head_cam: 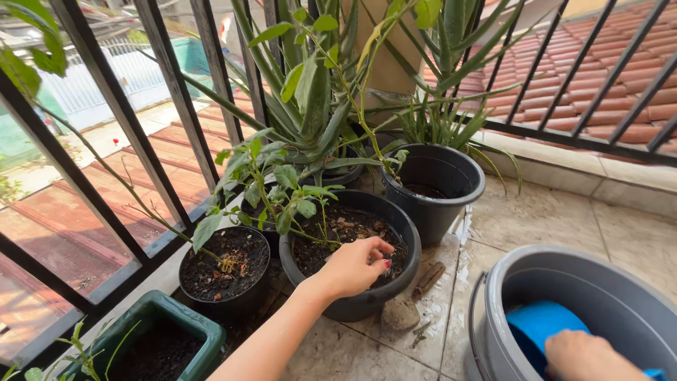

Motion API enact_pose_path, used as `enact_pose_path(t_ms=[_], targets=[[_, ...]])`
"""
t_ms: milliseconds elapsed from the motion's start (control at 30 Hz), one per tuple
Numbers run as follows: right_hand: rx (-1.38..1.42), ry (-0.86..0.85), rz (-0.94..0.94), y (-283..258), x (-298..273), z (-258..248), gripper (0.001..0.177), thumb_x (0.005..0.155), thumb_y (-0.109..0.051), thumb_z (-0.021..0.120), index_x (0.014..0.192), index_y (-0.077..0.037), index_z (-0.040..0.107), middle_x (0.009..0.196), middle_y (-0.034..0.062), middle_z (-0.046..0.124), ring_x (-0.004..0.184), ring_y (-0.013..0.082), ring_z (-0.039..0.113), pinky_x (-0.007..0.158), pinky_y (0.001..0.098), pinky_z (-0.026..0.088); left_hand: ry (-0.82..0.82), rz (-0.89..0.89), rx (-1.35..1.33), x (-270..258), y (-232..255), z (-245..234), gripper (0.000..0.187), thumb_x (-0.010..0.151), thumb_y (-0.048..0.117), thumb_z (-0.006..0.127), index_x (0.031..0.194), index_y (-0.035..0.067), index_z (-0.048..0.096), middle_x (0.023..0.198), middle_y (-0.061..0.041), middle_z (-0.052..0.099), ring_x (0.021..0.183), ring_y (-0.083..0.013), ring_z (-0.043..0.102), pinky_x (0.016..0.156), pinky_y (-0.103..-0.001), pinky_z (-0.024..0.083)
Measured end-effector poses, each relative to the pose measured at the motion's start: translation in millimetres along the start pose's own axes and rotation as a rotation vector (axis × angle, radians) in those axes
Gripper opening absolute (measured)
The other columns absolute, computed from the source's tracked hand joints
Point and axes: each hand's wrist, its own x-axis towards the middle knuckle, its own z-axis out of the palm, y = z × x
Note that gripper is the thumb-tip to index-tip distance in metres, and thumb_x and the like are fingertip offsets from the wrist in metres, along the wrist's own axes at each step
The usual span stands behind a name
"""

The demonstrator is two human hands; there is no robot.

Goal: The person carries a bucket of water to a balcony and uses a blue scoop to pour water into several potted plants, occasionally using a small trowel to dig in the soil.

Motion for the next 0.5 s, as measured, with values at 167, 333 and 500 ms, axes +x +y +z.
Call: enact_pose_path(t_ms=[167, 333, 500], targets=[[0.185, 0.159, 0.071, -2, -14, -32, 0.038, 0.096, -0.046, 0.062, 0.109, -0.012, 0.076, 0.115, 0.0122, 0.076, 0.112, 0.0318, 0.073, 0.099, 0.0459, 0.061, 0.023, -0.168, 0.019, 10, -20, 2, 0.036, 0.09, 0.026, 0.068, 0.124, 0.014, 0.068, 0.105, -0.006, 0.076, 0.1, -0.0228, 0.072, 0.09, -0.037, 0.055], [0.09, 0.59, -0.205, 22, 12, -190, 0.039, 0.096, -0.042, 0.06, 0.093, -0.01, 0.08, 0.103, 0.0168, 0.078, 0.102, 0.0354, 0.075, 0.09, 0.0463, 0.062, 0.018, -0.188, 0.022, 35, -24, 33, 0.036, 0.09, 0.027, 0.069, 0.123, 0.012, 0.07, 0.106, -0.008, 0.077, 0.102, -0.0239, 0.071, 0.091, -0.038, 0.054], [-0.035, 0.176, -0.513, -120, 71, -240, 0.032, 0.093, -0.029, 0.059, 0.11, -0.01, 0.079, 0.097, 0.0114, 0.081, 0.094, 0.0254, 0.08, 0.078, 0.0371, 0.063, 0.04, -0.199, 0.023, 65, -19, 48, 0.037, 0.09, 0.027, 0.069, 0.122, 0.01, 0.07, 0.107, -0.01, 0.077, 0.1, -0.0252, 0.073, 0.09, -0.038, 0.055]])
